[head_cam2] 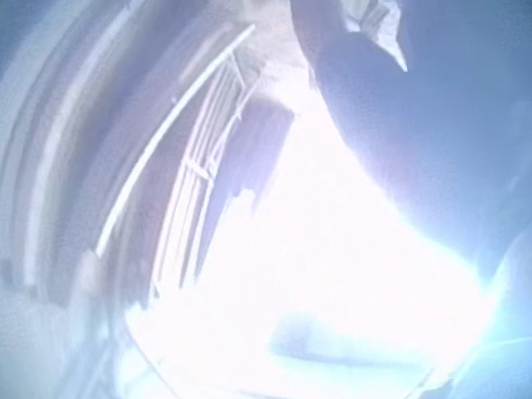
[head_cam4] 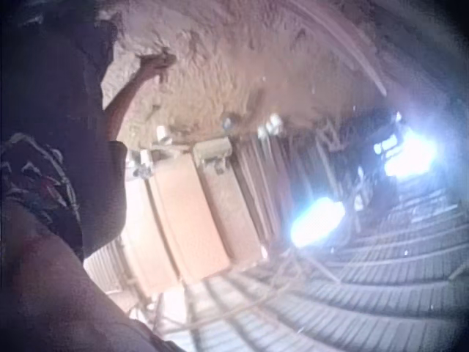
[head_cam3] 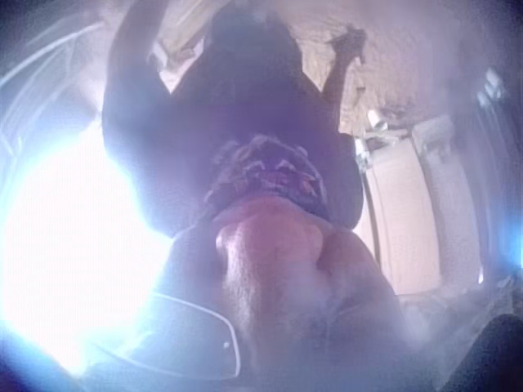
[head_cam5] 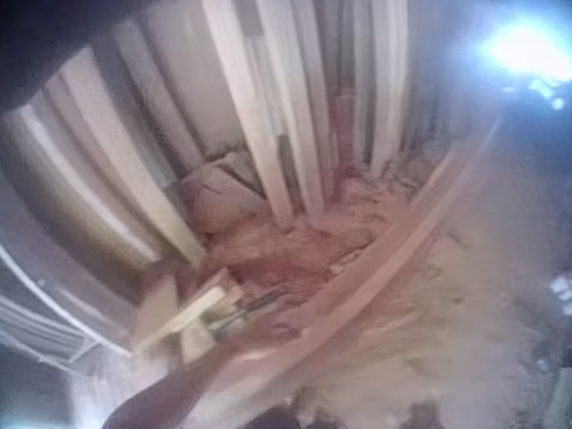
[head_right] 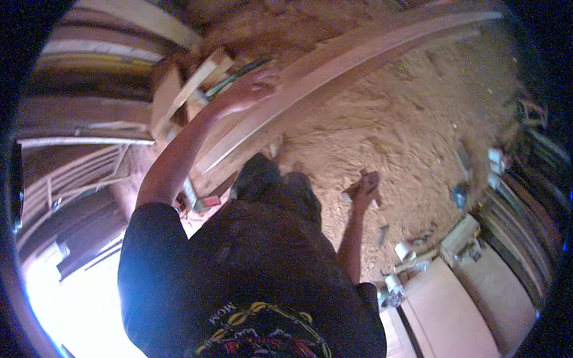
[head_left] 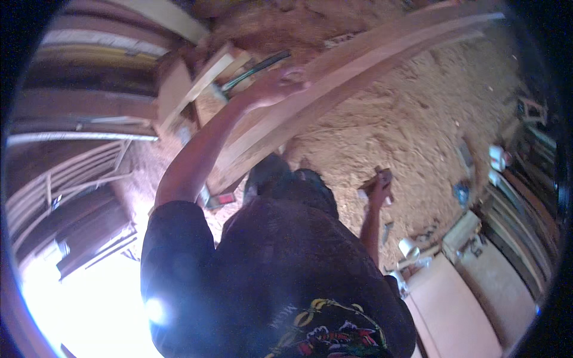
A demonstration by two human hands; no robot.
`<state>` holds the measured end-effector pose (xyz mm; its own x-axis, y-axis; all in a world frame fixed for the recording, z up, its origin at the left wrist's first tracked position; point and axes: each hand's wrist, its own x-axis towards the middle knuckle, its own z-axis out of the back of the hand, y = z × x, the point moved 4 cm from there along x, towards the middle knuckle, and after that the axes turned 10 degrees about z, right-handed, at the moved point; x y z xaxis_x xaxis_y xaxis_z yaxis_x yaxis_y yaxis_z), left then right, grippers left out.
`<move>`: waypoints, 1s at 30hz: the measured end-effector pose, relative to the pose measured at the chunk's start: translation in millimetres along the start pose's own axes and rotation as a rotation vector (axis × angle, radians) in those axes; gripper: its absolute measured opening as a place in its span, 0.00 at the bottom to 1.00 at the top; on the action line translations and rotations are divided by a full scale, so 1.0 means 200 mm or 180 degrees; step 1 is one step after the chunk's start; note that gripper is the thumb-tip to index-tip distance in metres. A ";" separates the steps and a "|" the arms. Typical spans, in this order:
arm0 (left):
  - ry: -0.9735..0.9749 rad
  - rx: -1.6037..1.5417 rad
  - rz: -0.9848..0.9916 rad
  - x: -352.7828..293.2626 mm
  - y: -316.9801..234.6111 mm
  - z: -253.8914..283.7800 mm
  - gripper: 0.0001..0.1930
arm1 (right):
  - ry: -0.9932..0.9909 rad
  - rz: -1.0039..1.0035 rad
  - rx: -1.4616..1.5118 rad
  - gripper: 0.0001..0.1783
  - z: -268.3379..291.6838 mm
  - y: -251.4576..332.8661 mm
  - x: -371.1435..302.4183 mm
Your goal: The person measures and marks a long wooden plank using a metal ruler and a pencil. They then pick up a smaller wooden piece and place it on the plank, aligning it with the marks. The person continues to handle the wood pieces, moving them around the workbench.
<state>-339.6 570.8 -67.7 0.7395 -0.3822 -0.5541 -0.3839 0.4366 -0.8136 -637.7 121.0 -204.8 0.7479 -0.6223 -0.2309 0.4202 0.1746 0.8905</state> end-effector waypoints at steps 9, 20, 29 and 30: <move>-0.1188 0.1252 0.0615 -1.06 0.55 -0.04 0.46 | 0.0553 -0.0139 0.0373 0.44 -0.01 -0.04 -0.06; -0.2008 0.1688 0.0568 -0.99 0.61 -0.18 0.28 | 0.1023 0.0026 0.0297 0.46 -0.16 0.08 -0.25; -0.2428 0.1756 0.0188 -0.99 0.59 -0.19 0.25 | 0.1277 0.0371 0.0350 0.49 -0.41 0.28 -0.24; -0.2549 0.1820 0.0104 -0.99 0.59 -0.20 0.25 | 0.1370 0.0456 0.0403 0.49 -0.45 0.33 -0.25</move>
<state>-553.4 665.6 -60.2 0.9704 0.2097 -0.1198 -0.2415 0.8460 -0.4753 -600.2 232.2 -170.3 0.9501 -0.2212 -0.2199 0.2512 0.1244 0.9599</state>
